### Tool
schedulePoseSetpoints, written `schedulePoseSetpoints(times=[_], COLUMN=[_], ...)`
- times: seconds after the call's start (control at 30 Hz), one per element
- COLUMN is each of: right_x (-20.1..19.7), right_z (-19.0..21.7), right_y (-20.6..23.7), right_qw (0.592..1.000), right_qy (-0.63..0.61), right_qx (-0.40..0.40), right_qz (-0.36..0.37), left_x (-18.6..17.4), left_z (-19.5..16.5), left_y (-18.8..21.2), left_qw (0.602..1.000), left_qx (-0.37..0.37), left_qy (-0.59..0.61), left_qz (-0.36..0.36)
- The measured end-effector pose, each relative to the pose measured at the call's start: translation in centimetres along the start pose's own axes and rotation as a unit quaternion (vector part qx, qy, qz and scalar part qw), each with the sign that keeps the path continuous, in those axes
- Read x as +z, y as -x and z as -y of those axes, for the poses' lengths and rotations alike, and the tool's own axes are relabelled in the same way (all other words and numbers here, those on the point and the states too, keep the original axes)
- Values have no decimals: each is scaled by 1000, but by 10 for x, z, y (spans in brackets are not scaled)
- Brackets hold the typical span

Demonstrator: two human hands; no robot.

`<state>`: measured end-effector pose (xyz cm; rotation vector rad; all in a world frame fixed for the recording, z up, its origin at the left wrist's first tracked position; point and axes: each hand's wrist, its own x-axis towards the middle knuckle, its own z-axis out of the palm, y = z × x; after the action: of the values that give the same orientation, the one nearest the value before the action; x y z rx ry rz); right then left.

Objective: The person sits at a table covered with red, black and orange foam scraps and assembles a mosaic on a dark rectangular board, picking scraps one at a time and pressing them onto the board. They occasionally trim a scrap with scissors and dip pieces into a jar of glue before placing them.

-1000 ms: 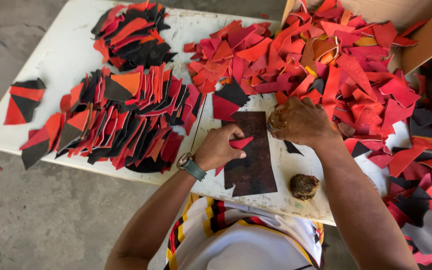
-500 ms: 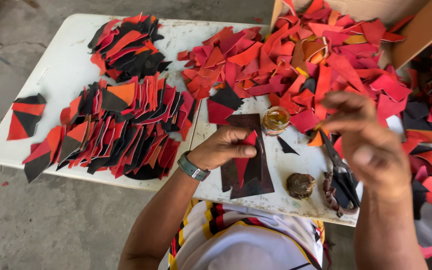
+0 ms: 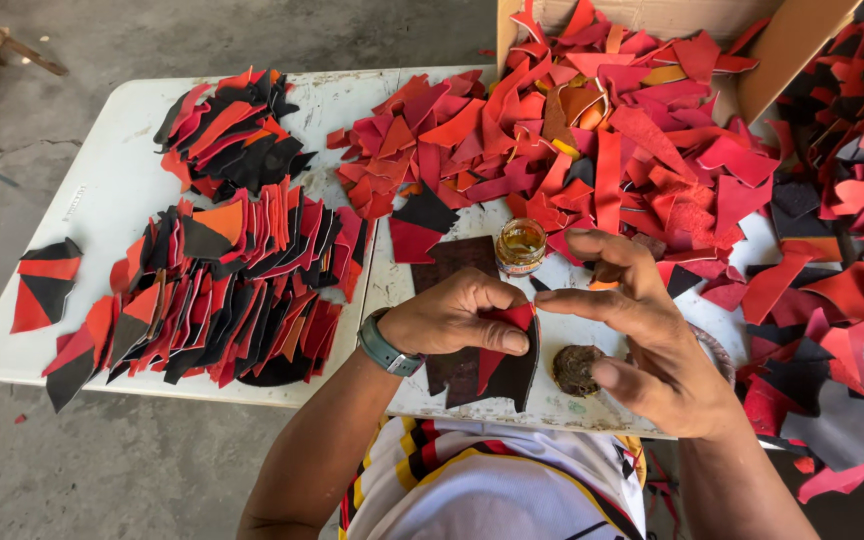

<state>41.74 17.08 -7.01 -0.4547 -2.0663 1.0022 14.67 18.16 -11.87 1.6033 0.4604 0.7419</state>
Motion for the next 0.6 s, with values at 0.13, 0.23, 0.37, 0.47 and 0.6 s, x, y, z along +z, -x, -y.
schedulePoseSetpoints(times=[0.13, 0.23, 0.37, 0.47, 0.6], right_x=[2, 6, 12, 18, 23], right_z=[4, 9, 10, 7, 5], right_y=[-2, -5, -9, -8, 3], right_qw=[994, 988, 964, 958, 970], right_qy=[100, 147, 260, 276, 221], right_qx=[-39, -44, -40, -69, -97], right_qz=[-3, -20, -43, -33, -37], left_x=[-1, -3, -5, -6, -6], left_z=[1, -1, -4, -5, -1], left_y=[3, 5, 6, 7, 7], left_qw=[1000, 1000, 1000, 1000, 999], left_qx=[5, 1, 11, 12, 6], left_qy=[-3, -15, -1, -15, 20], left_qz=[2, -2, 4, -7, -29])
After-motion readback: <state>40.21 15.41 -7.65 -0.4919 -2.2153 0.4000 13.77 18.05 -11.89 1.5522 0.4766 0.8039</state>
